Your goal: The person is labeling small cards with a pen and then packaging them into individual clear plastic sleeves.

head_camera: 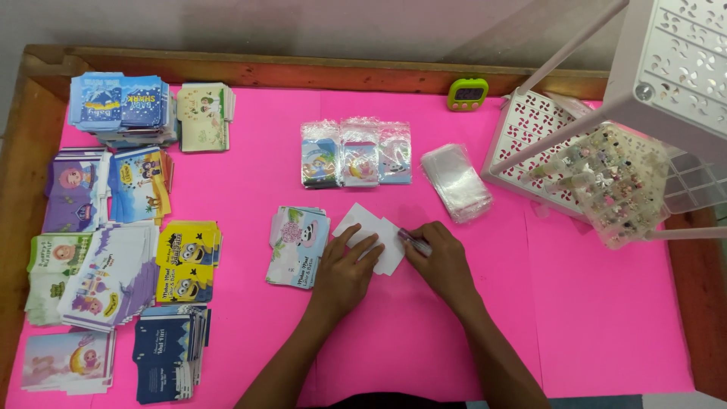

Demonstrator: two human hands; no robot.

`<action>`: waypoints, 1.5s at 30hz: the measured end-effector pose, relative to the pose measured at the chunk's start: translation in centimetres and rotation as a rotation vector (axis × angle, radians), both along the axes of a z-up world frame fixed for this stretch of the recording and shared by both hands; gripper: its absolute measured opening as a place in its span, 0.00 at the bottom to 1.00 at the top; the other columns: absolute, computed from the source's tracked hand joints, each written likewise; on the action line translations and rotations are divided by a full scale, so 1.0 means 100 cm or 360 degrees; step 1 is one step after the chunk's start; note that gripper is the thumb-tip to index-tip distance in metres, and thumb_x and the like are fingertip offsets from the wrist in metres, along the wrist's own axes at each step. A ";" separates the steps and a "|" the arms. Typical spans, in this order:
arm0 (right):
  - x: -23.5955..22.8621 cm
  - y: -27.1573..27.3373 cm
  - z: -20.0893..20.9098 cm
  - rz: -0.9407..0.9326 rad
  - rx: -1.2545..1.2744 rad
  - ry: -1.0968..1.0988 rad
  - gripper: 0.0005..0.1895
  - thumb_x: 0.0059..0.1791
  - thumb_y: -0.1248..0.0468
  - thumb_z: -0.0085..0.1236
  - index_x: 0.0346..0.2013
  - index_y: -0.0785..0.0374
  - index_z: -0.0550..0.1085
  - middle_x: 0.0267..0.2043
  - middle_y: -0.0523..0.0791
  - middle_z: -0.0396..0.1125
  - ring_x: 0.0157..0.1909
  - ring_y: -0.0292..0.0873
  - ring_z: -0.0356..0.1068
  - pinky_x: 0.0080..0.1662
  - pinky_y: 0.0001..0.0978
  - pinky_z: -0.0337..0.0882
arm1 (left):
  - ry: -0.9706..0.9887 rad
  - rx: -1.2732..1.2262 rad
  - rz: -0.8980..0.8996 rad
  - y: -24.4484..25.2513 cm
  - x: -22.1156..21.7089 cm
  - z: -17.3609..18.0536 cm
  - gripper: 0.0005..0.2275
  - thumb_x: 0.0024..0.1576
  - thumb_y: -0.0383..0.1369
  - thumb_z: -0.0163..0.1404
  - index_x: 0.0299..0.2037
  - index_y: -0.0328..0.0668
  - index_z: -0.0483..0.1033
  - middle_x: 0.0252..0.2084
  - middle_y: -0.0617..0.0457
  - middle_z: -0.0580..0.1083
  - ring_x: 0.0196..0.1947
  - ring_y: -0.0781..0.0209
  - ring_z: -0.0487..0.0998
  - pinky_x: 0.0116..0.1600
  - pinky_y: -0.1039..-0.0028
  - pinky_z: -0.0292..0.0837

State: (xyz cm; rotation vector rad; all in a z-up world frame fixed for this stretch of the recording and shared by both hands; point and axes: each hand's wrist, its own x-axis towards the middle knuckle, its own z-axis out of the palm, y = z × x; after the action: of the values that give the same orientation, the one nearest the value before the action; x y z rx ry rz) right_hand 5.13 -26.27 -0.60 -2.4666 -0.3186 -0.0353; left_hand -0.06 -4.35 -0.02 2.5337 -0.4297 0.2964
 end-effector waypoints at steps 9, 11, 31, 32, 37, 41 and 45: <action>0.018 0.039 0.006 0.0126 -0.0016 -0.0070 0.07 0.49 0.62 0.63 0.38 0.60 0.78 0.35 0.46 0.69 0.39 0.49 0.77 0.40 0.39 0.80 | 0.0013 0.0010 0.0013 0.001 -0.001 -0.008 0.11 0.63 0.32 0.51 0.53 0.52 0.82 0.56 0.52 0.79 0.68 0.43 0.67 0.64 0.53 0.66; 0.015 0.038 0.010 0.0129 -0.0027 -0.0048 0.07 0.48 0.62 0.63 0.39 0.60 0.77 0.35 0.46 0.70 0.40 0.50 0.77 0.41 0.41 0.80 | 0.0020 0.0008 0.0021 0.000 -0.002 -0.007 0.11 0.63 0.32 0.51 0.53 0.52 0.82 0.56 0.52 0.78 0.68 0.43 0.67 0.64 0.53 0.65; -0.047 0.011 0.040 0.0150 0.0183 0.0561 0.06 0.45 0.60 0.66 0.35 0.55 0.80 0.36 0.39 0.74 0.35 0.37 0.75 0.39 0.29 0.74 | -0.0148 -0.0167 -0.0005 0.001 -0.002 -0.009 0.11 0.60 0.32 0.54 0.52 0.49 0.81 0.58 0.59 0.77 0.68 0.46 0.65 0.62 0.45 0.65; -0.042 0.009 0.042 0.0090 0.0149 0.0485 0.08 0.45 0.61 0.66 0.37 0.59 0.80 0.36 0.46 0.74 0.39 0.48 0.76 0.41 0.40 0.77 | 0.0002 -0.0092 0.0009 0.001 -0.002 -0.005 0.10 0.62 0.33 0.52 0.52 0.51 0.81 0.57 0.56 0.78 0.68 0.44 0.65 0.64 0.47 0.65; -0.035 0.000 0.019 -0.0080 -0.0015 0.0179 0.11 0.46 0.57 0.67 0.38 0.57 0.79 0.35 0.46 0.73 0.42 0.50 0.78 0.44 0.42 0.80 | 0.0130 -0.0023 0.0022 0.002 -0.001 0.001 0.10 0.64 0.35 0.51 0.52 0.52 0.82 0.56 0.53 0.79 0.69 0.42 0.65 0.65 0.49 0.65; -0.052 0.015 0.034 0.0043 0.0067 0.0292 0.10 0.46 0.59 0.66 0.38 0.59 0.79 0.35 0.47 0.73 0.42 0.52 0.78 0.43 0.43 0.81 | 0.0126 -0.0039 0.0013 0.002 -0.002 -0.001 0.10 0.64 0.35 0.50 0.53 0.52 0.82 0.56 0.53 0.79 0.69 0.42 0.66 0.65 0.49 0.66; -0.047 0.012 0.030 0.0080 0.0157 0.0354 0.10 0.45 0.60 0.67 0.38 0.60 0.80 0.35 0.49 0.74 0.42 0.53 0.79 0.43 0.45 0.80 | 0.0132 -0.0028 -0.0001 0.003 -0.002 0.001 0.11 0.64 0.35 0.50 0.53 0.52 0.82 0.57 0.53 0.78 0.69 0.41 0.65 0.65 0.49 0.65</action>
State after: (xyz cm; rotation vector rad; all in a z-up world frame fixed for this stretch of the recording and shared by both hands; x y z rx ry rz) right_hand 0.47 -25.07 2.38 -2.3363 -0.2750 0.2375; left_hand -0.30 -4.09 0.10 2.5183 -0.3944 0.1927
